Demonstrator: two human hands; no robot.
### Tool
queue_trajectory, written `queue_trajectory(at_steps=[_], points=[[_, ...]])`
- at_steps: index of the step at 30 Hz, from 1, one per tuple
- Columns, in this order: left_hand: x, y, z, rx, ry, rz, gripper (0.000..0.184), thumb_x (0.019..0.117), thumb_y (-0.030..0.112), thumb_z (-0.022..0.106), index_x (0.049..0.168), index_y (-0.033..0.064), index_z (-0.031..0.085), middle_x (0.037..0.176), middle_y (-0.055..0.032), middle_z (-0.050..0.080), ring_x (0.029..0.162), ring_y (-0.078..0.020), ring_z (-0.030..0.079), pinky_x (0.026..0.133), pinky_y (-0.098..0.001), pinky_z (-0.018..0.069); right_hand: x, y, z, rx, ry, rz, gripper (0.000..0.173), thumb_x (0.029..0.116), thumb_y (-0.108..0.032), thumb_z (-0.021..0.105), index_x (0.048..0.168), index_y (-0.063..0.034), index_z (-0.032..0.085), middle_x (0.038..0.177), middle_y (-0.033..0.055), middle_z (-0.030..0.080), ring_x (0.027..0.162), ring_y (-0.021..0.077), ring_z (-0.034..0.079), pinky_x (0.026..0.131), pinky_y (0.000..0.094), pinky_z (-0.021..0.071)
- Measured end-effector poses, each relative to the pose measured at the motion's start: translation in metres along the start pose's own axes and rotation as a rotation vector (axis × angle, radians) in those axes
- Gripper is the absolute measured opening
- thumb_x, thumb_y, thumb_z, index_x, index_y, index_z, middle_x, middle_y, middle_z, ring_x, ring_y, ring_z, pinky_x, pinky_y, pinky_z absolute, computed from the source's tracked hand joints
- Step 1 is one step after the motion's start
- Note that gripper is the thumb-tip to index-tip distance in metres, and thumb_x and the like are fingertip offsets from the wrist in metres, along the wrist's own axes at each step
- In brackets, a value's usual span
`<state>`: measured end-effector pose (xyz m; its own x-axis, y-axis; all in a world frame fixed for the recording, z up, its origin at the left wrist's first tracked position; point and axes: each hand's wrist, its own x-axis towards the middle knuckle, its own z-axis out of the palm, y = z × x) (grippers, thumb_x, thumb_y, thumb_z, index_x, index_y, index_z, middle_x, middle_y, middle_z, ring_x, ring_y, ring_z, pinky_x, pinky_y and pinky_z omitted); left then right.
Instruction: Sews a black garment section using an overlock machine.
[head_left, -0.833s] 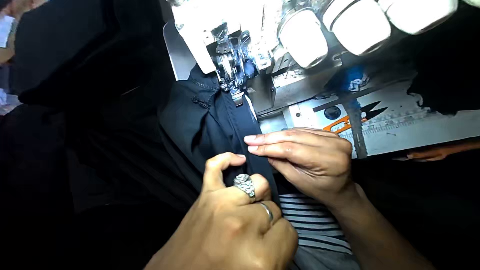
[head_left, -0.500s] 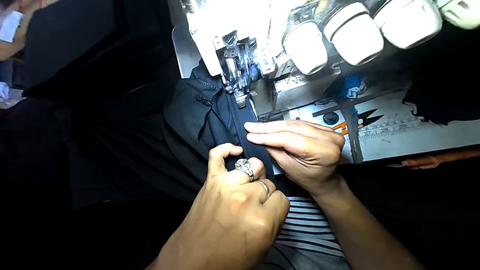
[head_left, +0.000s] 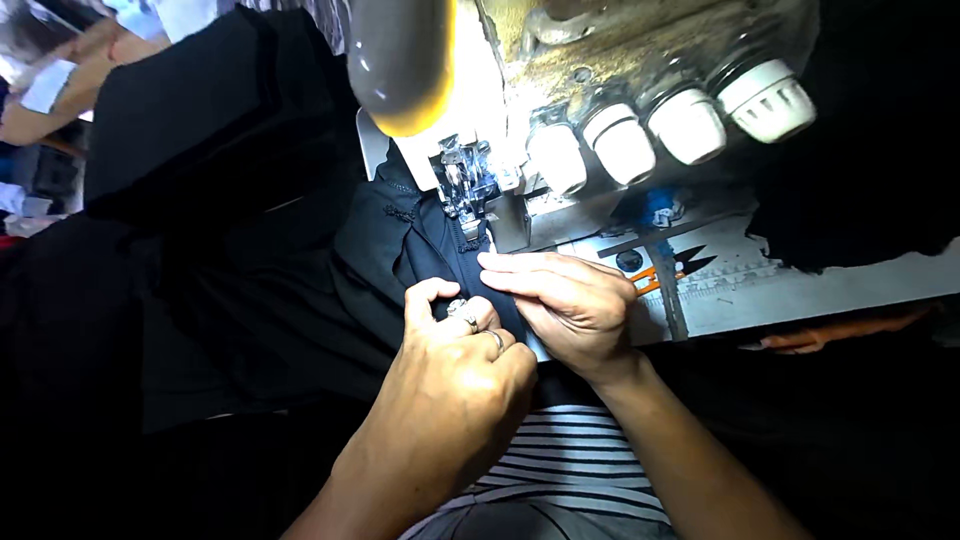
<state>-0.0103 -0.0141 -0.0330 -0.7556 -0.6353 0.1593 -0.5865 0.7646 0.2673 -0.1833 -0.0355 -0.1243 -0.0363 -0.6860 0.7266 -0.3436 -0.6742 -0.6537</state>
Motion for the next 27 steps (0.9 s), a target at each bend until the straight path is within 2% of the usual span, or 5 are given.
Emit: queue_trajectory(at_steps=[9, 13, 18, 22, 27], points=[[-0.003, 0.000, 0.006, 0.004, 0.028, -0.021, 0.023, 0.0980, 0.026, 0.060, 0.078, 0.0172, 0.067, 0.068, 0.0045, 0.058, 0.080, -0.0125, 0.061, 0.105, -0.0505, 0.0321, 0.002, 0.000, -0.003, -0.040, -0.036, -0.025, 0.016, 0.0892, 0.003, 0.071, 0.098, -0.0046, 0.082, 0.108, 0.0088, 0.078, 0.105, 0.0156, 0.074, 0.093, 0.0292, 0.0607], [-0.005, -0.003, 0.010, 0.008, 0.043, -0.044, 0.023, 0.0982, 0.028, 0.060, 0.078, 0.0184, 0.067, 0.070, 0.0050, 0.059, 0.082, -0.0120, 0.061, 0.106, -0.0505, 0.0315, 0.015, -0.014, -0.023, -0.077, -0.210, 0.095, 0.022, 0.0957, -0.003, 0.066, 0.111, -0.0095, 0.080, 0.119, 0.0020, 0.075, 0.111, 0.0078, 0.070, 0.097, 0.0244, 0.0586], [-0.009, -0.003, 0.012, 0.026, 0.056, -0.057, 0.023, 0.0999, 0.028, 0.059, 0.081, 0.0193, 0.070, 0.070, 0.0057, 0.059, 0.081, -0.0114, 0.061, 0.107, -0.0518, 0.0312, 0.048, -0.039, -0.023, -0.299, -0.165, 0.182, 0.021, 0.0942, -0.025, 0.073, 0.112, -0.0160, 0.080, 0.090, -0.0032, 0.071, 0.071, 0.0023, 0.060, 0.060, 0.0202, 0.0485], [-0.010, 0.000, 0.008, 0.018, 0.058, -0.043, 0.023, 0.0998, 0.028, 0.059, 0.080, 0.0199, 0.068, 0.069, 0.0059, 0.058, 0.081, -0.0114, 0.060, 0.106, -0.0519, 0.0306, 0.051, -0.030, -0.004, -0.395, -0.227, 0.144, 0.015, 0.0942, -0.027, 0.072, 0.103, -0.0180, 0.081, 0.086, -0.0005, 0.068, 0.074, 0.0118, 0.064, 0.062, 0.0318, 0.0515], [-0.017, 0.000, -0.001, -0.013, 0.064, -0.064, 0.022, 0.0990, 0.031, 0.062, 0.084, 0.0220, 0.076, 0.073, 0.0068, 0.063, 0.086, -0.0119, 0.061, 0.105, -0.0525, 0.0300, 0.026, -0.017, -0.025, -0.494, 0.045, 0.256, 0.013, 0.0978, -0.018, 0.070, 0.105, -0.0089, 0.076, 0.093, 0.0047, 0.067, 0.071, 0.0088, 0.060, 0.059, 0.0241, 0.0493]])
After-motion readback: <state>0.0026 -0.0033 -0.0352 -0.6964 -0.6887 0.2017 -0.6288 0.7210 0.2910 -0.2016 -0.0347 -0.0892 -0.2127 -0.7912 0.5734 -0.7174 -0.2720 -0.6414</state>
